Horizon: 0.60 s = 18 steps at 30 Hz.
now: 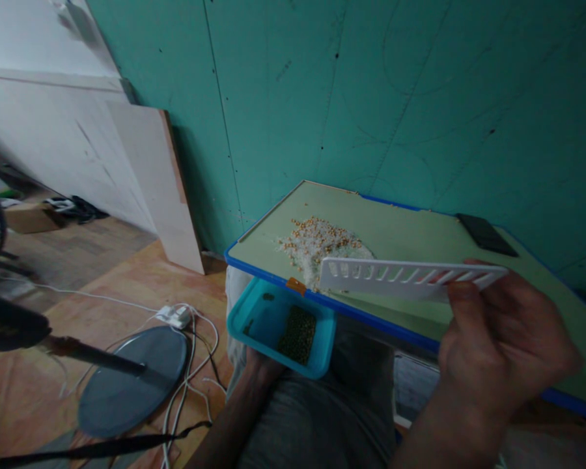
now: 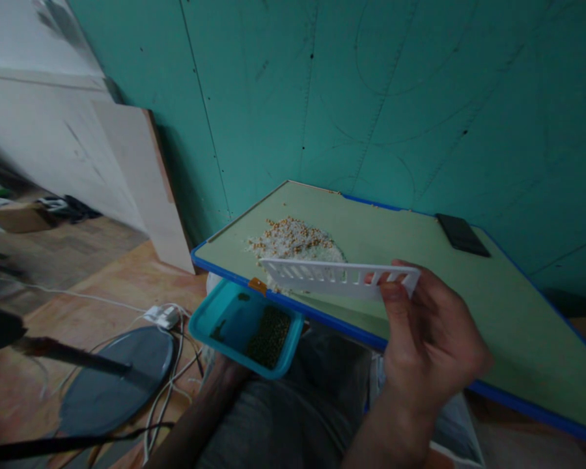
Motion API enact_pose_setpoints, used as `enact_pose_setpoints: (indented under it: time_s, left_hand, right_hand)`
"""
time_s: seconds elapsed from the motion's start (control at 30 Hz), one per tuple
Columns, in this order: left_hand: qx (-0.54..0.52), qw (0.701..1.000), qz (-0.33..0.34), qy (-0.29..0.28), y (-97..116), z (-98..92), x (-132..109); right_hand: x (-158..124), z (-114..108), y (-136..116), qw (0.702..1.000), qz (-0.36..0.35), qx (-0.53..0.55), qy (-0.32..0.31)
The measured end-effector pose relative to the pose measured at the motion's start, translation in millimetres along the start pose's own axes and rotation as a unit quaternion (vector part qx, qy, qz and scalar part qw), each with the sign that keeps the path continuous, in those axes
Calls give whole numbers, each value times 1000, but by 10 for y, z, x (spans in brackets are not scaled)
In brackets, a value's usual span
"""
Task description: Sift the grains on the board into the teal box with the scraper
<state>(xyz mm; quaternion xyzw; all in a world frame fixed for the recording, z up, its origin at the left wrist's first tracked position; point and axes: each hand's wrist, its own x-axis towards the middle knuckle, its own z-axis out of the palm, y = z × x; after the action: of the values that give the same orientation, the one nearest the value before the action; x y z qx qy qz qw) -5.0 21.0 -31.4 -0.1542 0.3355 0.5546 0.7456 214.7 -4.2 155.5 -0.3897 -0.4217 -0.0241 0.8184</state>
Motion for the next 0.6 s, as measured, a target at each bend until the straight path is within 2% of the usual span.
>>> enact_pose_setpoints:
  time_s: [0.1,0.3,0.47,0.6]
  left_hand:
    - [-47,998,-17,31,-26,35,-29]
    - [-63,998,-29,-3,-49,-8,47]
    - [-63,998,-14,7,-39,117,-73]
    - [-29,996,-22,-79,-47,179,-139]
  right_hand:
    - [-8,12,-14,1000,0,-9,-12]
    - [-8,13,5,1000,-5,10,-2]
    - [3,21,9,1000,-19,12,-6]
    - [-8,51,-35,1000,-8,15,-15]
